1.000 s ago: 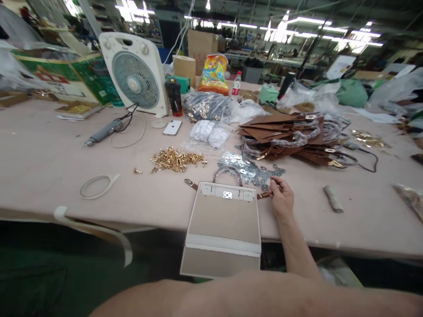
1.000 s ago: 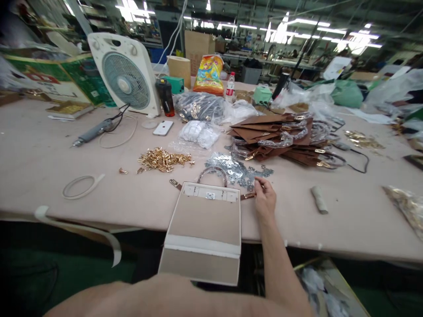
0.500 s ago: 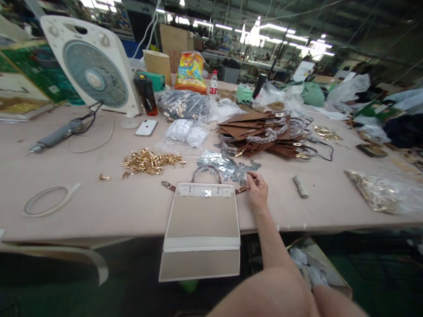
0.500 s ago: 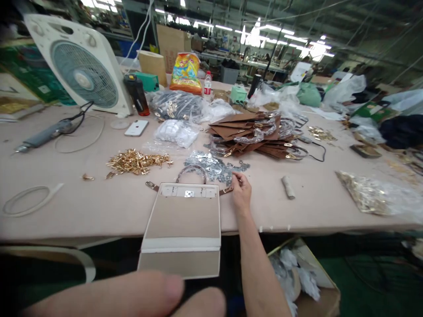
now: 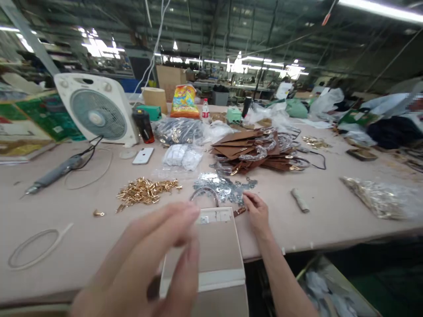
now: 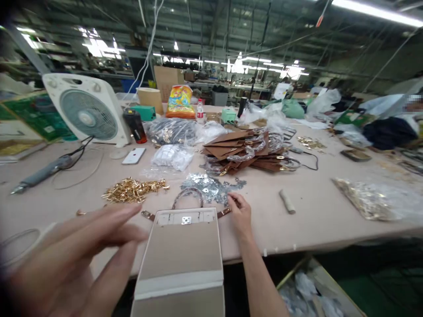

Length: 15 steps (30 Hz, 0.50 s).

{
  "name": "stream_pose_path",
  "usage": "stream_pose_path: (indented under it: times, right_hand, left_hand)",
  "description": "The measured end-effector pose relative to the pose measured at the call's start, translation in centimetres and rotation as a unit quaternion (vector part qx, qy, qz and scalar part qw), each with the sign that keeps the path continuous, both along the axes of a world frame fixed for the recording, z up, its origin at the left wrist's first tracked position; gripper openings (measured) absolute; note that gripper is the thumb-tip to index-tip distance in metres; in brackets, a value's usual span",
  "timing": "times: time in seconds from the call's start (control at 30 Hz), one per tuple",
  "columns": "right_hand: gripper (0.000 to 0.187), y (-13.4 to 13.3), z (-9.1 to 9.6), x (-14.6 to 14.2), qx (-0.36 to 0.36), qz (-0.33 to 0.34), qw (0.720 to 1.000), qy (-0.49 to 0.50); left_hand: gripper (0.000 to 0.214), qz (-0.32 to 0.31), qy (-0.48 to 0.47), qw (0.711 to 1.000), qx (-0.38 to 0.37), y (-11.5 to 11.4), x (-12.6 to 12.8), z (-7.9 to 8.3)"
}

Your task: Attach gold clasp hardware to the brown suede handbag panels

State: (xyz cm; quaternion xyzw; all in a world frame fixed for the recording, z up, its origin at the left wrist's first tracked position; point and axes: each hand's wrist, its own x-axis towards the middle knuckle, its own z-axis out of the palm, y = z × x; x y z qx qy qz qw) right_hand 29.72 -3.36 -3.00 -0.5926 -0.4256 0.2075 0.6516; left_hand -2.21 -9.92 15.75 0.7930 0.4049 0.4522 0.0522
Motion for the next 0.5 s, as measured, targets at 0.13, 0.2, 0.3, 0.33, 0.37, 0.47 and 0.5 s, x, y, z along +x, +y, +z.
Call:
stream_pose_path:
  times: [0.13,0.2,0.3,0.33,0.37,0.47,0.5]
  right_hand:
    - [0.034,-0.5,-0.1,-0.4,-0.006,0.047,0.996,0.072]
    - [0.035,-0.8,0.0,-0.5,-0.024,0.072,0.993,0.084]
    - [0.036,-1.2,0.1,-0.5,-0.045,0.097,0.992,0.070]
    - [0.036,-1.3,0.1,-0.6,-0.047,0.099,0.992,0.063]
    - [0.036,-1.4,0.2,-0.6,-0.049,0.102,0.992,0.056]
    - [0.035,-1.6,0.2,-0.7,-0.061,0.121,0.989,0.054]
    - [0.035,-1.7,0.3,-0.7,-0.067,0.132,0.987,0.058]
  left_hand:
    - [0.041,-0.072,0.123,0.988,-0.057,3.4,4.2,-2.9]
    - [0.064,-0.126,0.169,0.972,-0.101,4.4,6.2,-6.3]
    - [0.082,-0.124,0.190,0.966,-0.125,5.8,8.4,-10.8]
    - [0.080,-0.112,0.189,0.967,-0.131,6.2,9.0,-11.9]
    - [0.076,-0.100,0.187,0.968,-0.136,6.6,9.3,-12.7]
    - [0.064,-0.077,0.177,0.971,-0.140,7.2,9.9,-14.1]
    - [0.063,-0.074,0.174,0.972,-0.136,7.3,9.9,-14.2]
